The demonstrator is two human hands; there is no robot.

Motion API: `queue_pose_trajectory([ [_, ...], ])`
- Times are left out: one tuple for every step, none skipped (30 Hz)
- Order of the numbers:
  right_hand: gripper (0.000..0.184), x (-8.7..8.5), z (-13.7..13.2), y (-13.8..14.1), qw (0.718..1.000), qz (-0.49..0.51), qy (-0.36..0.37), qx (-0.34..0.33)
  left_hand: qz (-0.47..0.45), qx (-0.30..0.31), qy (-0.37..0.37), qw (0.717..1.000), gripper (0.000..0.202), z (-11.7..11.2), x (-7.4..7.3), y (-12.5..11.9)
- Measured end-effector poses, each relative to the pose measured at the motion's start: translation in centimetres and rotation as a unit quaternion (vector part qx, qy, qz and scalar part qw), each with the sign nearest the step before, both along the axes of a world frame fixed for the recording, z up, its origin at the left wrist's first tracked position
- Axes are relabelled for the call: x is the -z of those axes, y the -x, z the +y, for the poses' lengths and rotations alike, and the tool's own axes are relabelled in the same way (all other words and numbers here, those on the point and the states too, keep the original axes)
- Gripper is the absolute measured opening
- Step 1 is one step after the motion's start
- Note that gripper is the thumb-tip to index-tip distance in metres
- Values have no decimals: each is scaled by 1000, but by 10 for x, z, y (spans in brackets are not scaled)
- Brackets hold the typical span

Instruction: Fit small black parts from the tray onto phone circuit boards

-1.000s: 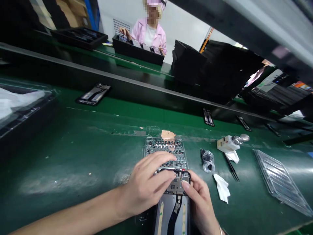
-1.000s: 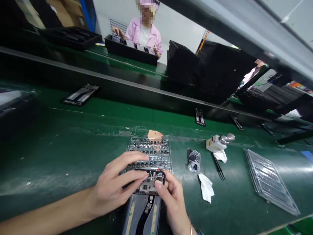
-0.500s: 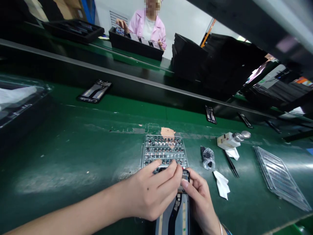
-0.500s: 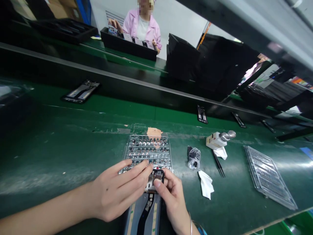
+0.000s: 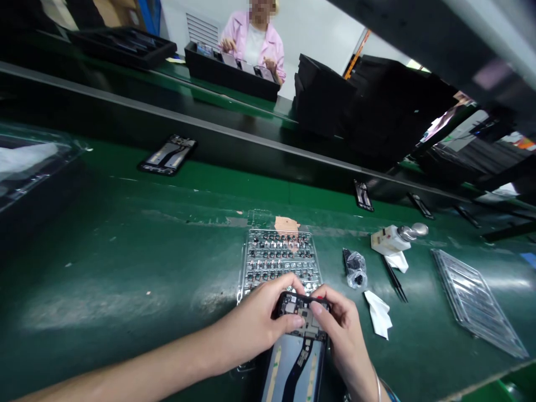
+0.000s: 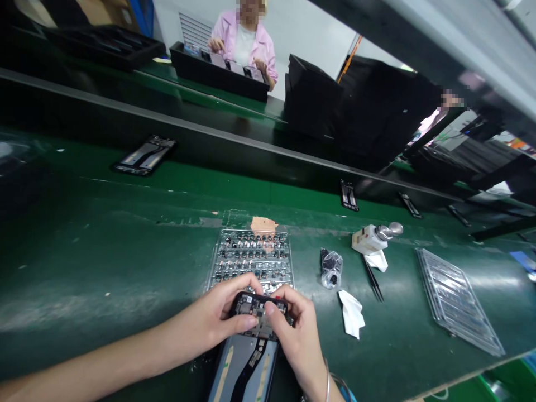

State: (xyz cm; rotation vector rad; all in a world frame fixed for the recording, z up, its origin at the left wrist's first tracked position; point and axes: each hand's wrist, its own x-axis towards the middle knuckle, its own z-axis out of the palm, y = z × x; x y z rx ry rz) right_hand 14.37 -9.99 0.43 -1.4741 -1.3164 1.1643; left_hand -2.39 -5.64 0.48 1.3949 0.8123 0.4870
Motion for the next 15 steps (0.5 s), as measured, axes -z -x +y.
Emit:
queue_pose_trajectory([
  [20,-1,1,0,1000,-19,1,-3,10,4,-4,1000,20,-1,0,0],
  [22,-2,2,1,1000,-30,2,-7,15,8,-8,1000,20,-2,0,-1],
  [23,-4,2,2,999,-37,2,-10,16,10,-12,1000,20,-3,-1,-1],
  [23,-5,3,2,999,-39,2,-13,14,11,-16,1000,20,-3,-1,-1],
  [22,-5,3,3,999,-38,3,-16,9,13,-20,1000,20,-3,-1,-1],
  [22,-5,3,3,999,-36,4,-18,0,13,-23,1000,19,-3,-2,0],
  [22,-5,3,3,999,-34,5,-21,-10,15,-25,1000,17,-3,-2,0],
  [22,-5,3,2,999,-33,6,-23,-21,16,-25,999,14,-2,-2,0],
  [22,-5,3,2,999,-33,8,-25,-31,17,-23,999,9,-1,-2,0],
  [21,-5,3,2,999,-34,9,-28,-37,16,-21,999,5,-1,-2,0],
  [21,-5,2,2,999,-36,10,-29,-38,13,-21,999,3,0,-1,0],
  [21,-5,2,2,999,-36,11,-30,-35,8,-24,999,3,0,-1,0],
  [21,-5,2,3,999,-37,13,-32,-29,3,-29,999,3,1,-1,0],
  [21,-5,2,3,999,-38,14,-33,-21,-1,-38,999,2,1,-1,0],
  [22,-4,2,4,998,-39,16,-36,-13,-4,-49,999,1,0,-1,0],
])
